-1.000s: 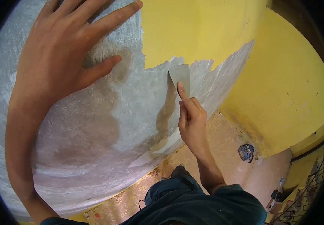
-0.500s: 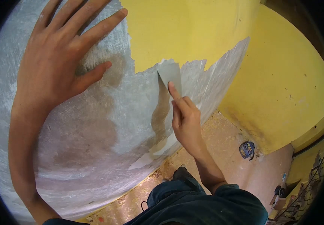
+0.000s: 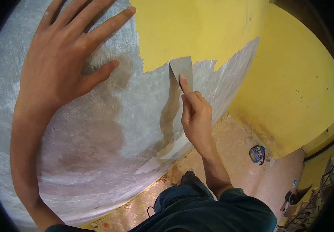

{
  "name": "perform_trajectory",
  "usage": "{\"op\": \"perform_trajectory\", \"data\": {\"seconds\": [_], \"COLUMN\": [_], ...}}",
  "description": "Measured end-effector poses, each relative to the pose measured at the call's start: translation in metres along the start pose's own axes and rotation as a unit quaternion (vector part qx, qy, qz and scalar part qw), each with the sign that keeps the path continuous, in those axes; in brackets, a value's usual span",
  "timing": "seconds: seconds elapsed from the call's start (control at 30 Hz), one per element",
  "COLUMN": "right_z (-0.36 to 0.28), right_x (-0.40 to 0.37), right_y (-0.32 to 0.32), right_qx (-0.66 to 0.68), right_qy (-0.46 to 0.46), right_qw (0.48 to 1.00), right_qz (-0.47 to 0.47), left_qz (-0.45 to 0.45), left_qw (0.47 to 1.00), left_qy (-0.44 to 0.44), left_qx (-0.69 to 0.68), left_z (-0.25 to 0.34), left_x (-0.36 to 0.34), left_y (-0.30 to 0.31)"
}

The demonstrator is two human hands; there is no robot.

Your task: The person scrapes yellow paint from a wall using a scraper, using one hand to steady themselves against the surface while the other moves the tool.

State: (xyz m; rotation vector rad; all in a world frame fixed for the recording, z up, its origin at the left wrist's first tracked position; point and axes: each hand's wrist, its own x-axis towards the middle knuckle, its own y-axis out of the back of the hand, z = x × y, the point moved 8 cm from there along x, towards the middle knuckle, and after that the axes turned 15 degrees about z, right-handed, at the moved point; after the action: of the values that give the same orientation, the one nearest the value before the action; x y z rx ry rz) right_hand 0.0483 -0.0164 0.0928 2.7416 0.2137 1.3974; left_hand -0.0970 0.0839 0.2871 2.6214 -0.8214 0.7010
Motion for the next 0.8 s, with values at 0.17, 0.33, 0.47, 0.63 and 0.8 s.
{"op": "perform_trajectory", "data": {"seconds": [0.17, 0.33, 0.47, 0.63, 0.8], "right_z": [0.004, -0.002, 0.004, -0.005, -0.004], "right_x": [-0.013, 0.001, -0.009, 0.005, -0.002], "right_y": [-0.002, 0.003, 0.001, 0.005, 0.001], "right_qx": [0.000, 0.008, -0.011, -0.011, -0.003], "right_qy": [-0.006, 0.003, 0.012, 0.015, 0.027], "right_qw": [1.000, 1.000, 1.000, 0.999, 0.999], "right_qz": [-0.001, 0.024, 0.013, 0.037, 0.024], "left_qz": [-0.038, -0.018, 0.002, -0.039, 0.006], "left_qw": [0.999, 1.000, 1.000, 0.998, 1.000], "left_qy": [-0.009, -0.005, -0.012, -0.010, -0.017], "left_qx": [0.037, 0.017, 0.005, 0.048, 0.011], "left_z": [-0.002, -0.002, -0.002, 0.000, -0.002], "left_x": [0.000, 0.000, -0.002, 0.001, -0.003], "left_y": [-0.002, -0.002, 0.000, -0.004, -0.001]}}
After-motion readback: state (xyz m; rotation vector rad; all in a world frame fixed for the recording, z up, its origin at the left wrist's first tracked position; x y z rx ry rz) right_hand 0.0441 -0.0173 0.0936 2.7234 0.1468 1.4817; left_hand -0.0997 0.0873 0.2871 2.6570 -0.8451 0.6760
